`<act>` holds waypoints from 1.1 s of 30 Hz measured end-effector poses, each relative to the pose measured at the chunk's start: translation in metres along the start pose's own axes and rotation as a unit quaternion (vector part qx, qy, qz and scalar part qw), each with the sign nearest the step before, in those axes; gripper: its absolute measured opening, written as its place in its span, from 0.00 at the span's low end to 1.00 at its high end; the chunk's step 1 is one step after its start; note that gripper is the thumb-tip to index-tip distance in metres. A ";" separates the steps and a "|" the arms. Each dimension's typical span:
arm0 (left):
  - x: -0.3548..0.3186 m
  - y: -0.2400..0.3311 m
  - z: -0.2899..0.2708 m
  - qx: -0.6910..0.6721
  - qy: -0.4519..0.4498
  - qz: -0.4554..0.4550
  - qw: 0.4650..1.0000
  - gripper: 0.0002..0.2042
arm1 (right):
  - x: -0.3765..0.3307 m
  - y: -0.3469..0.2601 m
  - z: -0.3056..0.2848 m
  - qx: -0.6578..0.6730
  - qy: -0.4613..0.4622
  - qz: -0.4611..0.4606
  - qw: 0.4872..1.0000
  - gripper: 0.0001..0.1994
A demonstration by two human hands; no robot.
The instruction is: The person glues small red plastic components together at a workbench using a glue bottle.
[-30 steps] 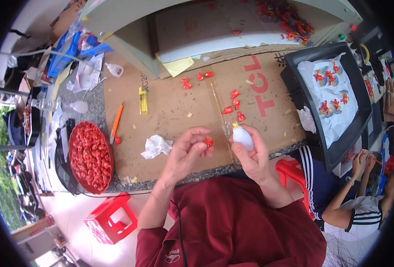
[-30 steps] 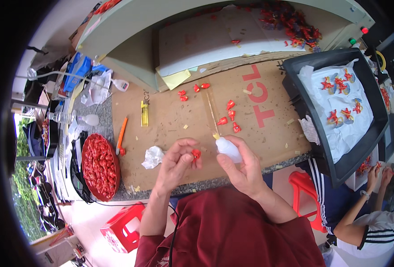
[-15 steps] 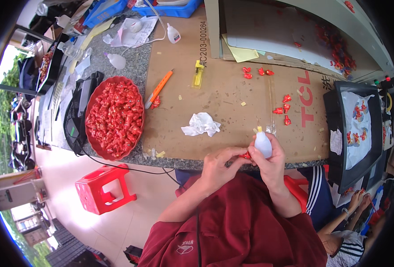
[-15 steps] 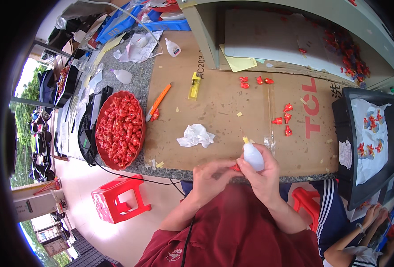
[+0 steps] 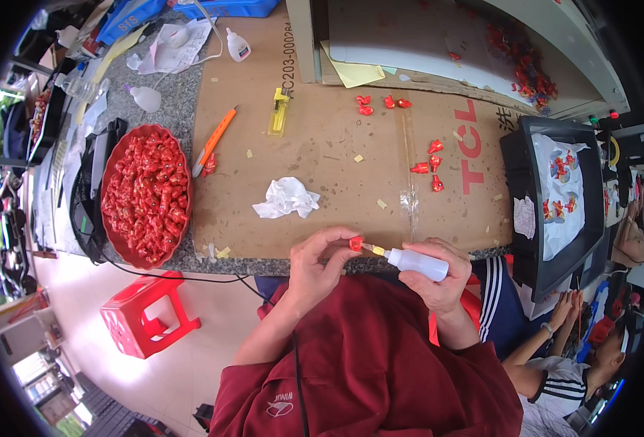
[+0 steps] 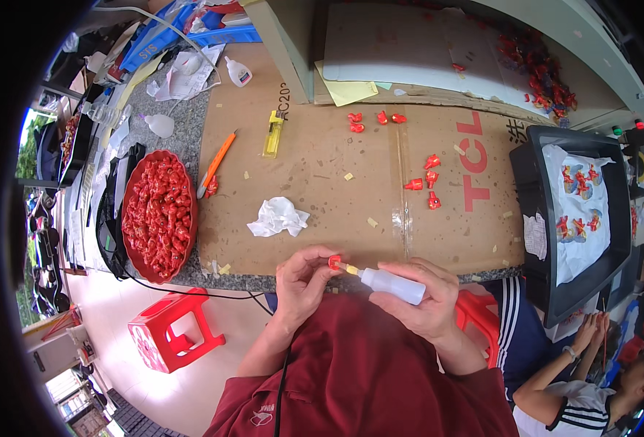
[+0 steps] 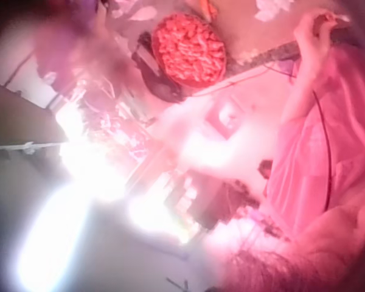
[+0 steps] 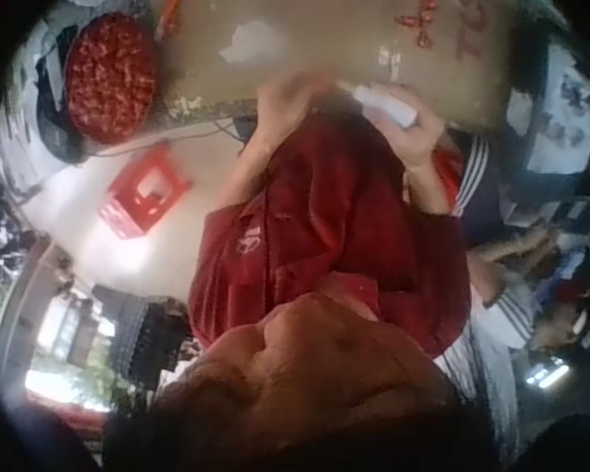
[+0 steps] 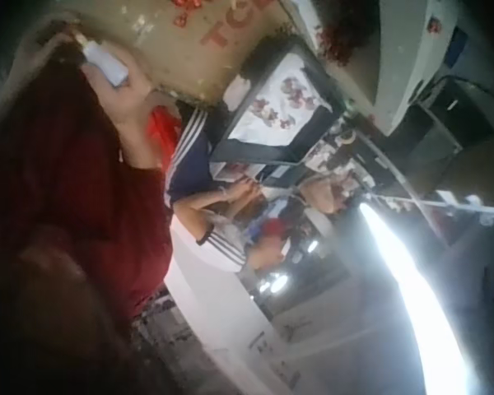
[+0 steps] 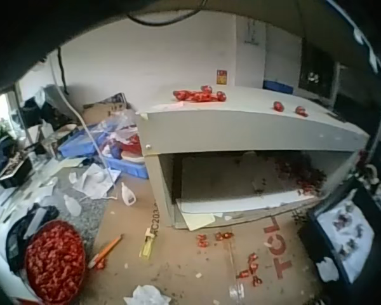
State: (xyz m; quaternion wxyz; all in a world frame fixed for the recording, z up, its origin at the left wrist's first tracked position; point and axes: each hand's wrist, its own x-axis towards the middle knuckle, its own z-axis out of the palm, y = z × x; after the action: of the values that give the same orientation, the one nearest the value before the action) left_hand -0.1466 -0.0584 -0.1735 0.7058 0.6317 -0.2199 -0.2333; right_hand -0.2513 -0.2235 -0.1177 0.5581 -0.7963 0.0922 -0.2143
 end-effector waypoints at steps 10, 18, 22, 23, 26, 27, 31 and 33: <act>0.000 0.001 0.002 0.021 -0.019 -0.015 0.999 0.11 | -0.006 0.008 0.001 0.025 0.005 0.027 0.999 0.16; 0.001 0.001 0.003 0.023 -0.023 -0.014 0.999 0.11 | -0.006 0.009 0.000 0.039 0.009 0.025 0.999 0.15; 0.001 0.005 0.004 0.035 -0.023 -0.015 0.999 0.11 | -0.006 0.010 0.001 0.043 0.020 0.022 0.999 0.16; 0.001 0.005 0.004 0.034 -0.023 -0.018 0.999 0.11 | -0.006 0.010 0.001 0.043 0.021 0.022 0.999 0.16; 0.001 0.004 0.004 0.035 -0.018 -0.012 0.999 0.11 | -0.006 0.010 0.000 0.036 0.021 0.019 0.999 0.15; 0.001 0.004 0.004 0.035 -0.018 -0.012 0.999 0.11 | -0.006 0.010 0.000 0.035 0.020 0.021 0.999 0.15; -0.001 0.004 0.002 0.045 -0.020 -0.012 0.999 0.11 | -0.006 0.007 -0.001 0.026 0.006 0.033 0.999 0.15; -0.001 0.003 0.002 0.048 -0.022 -0.017 0.998 0.11 | -0.007 0.008 -0.001 0.027 0.009 0.035 0.999 0.15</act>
State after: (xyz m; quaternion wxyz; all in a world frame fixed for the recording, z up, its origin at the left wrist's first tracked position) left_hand -0.1483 -0.0593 -0.1701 0.6655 0.6634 -0.2357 -0.2480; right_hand -0.2574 -0.2245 -0.1267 0.5859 -0.7751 0.1188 -0.2046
